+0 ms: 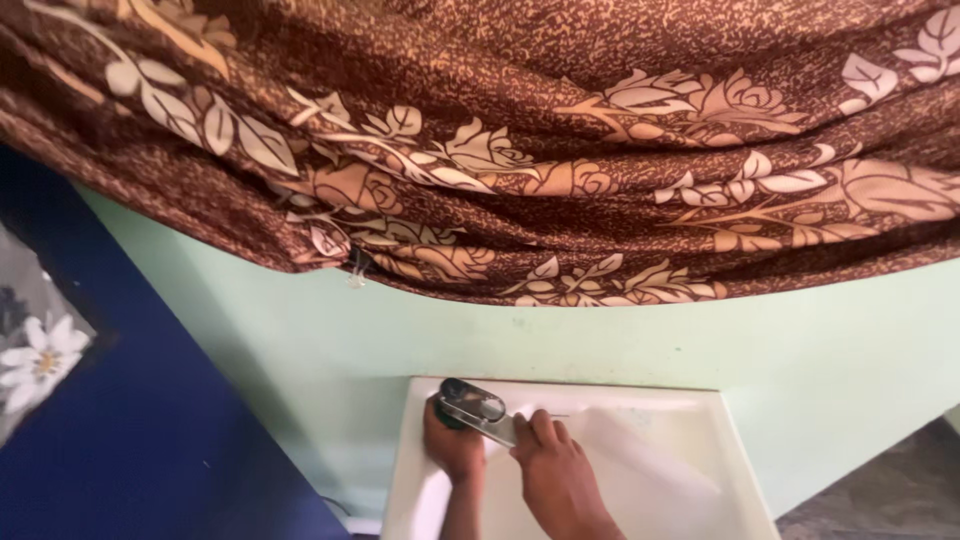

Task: The person cleans a bathroom sink by scrubbing the faucet and the basin with a green sponge, then rinses the surfaces with water.

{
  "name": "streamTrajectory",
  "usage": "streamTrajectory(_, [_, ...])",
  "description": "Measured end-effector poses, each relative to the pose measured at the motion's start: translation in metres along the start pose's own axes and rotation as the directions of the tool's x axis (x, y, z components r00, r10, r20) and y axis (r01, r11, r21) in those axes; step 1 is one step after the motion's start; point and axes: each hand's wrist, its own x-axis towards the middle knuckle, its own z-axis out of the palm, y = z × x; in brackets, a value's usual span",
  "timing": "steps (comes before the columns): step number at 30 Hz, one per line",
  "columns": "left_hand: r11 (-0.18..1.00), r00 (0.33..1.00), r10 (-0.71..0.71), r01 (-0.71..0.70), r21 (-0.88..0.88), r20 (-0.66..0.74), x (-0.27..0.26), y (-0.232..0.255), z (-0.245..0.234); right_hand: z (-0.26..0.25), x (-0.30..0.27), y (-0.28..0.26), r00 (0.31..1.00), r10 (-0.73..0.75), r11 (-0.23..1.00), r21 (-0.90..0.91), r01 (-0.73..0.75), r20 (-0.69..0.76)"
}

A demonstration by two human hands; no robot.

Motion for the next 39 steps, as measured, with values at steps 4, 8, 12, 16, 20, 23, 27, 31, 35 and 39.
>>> streamTrajectory(4, [0.993,0.912,0.118,-0.099,-0.07,0.392,0.031,0.0,-0.028,-0.001,0.0,-0.001,1.0,0.0,1.0,-0.013,0.0,0.02])
streamTrajectory(8, [0.995,0.852,0.06,-0.094,0.039,0.521,0.047,0.001,-0.039,-0.004,-0.001,-0.002,0.999,0.013,1.0,-0.018,-0.012,0.035])
streamTrajectory(12, [0.998,0.998,0.052,-0.053,0.017,0.02,0.003,-0.001,-0.001,0.002,0.001,0.0,1.0,0.003,1.0,-0.003,-0.003,-0.029])
streamTrajectory(16, [0.984,0.976,0.152,-0.164,-0.07,-0.157,-0.005,-0.004,0.008,0.013,0.002,0.012,1.0,0.001,1.0,-0.02,-0.001,-0.017])
streamTrajectory(20, [0.985,0.996,0.078,-0.071,-0.159,0.04,0.0,0.005,-0.009,0.026,0.004,0.018,1.0,-0.002,1.0,-0.026,0.002,-0.013])
streamTrajectory(23, [0.987,0.961,-0.025,0.068,-0.146,0.277,0.015,0.005,-0.018,0.031,0.003,0.022,0.999,-0.01,1.0,-0.011,0.01,-0.037])
streamTrajectory(27, [0.998,0.812,0.066,-0.041,-0.057,0.58,0.05,-0.001,-0.04,0.024,0.002,0.016,0.999,-0.004,1.0,-0.006,0.005,0.039])
streamTrajectory(31, [0.998,0.92,0.047,-0.03,-0.049,0.389,0.025,0.006,-0.033,0.013,0.0,0.01,0.999,-0.036,0.999,-0.01,0.036,-0.014])
streamTrajectory(35, [0.993,0.994,0.068,-0.076,-0.089,-0.09,-0.007,0.011,-0.003,0.019,0.0,0.009,0.998,-0.032,0.999,-0.021,0.031,-0.055])
streamTrajectory(39, [0.999,0.99,0.04,-0.036,-0.027,0.136,0.012,0.001,-0.01,0.025,0.003,0.016,0.997,-0.058,0.997,-0.048,0.055,-0.055])
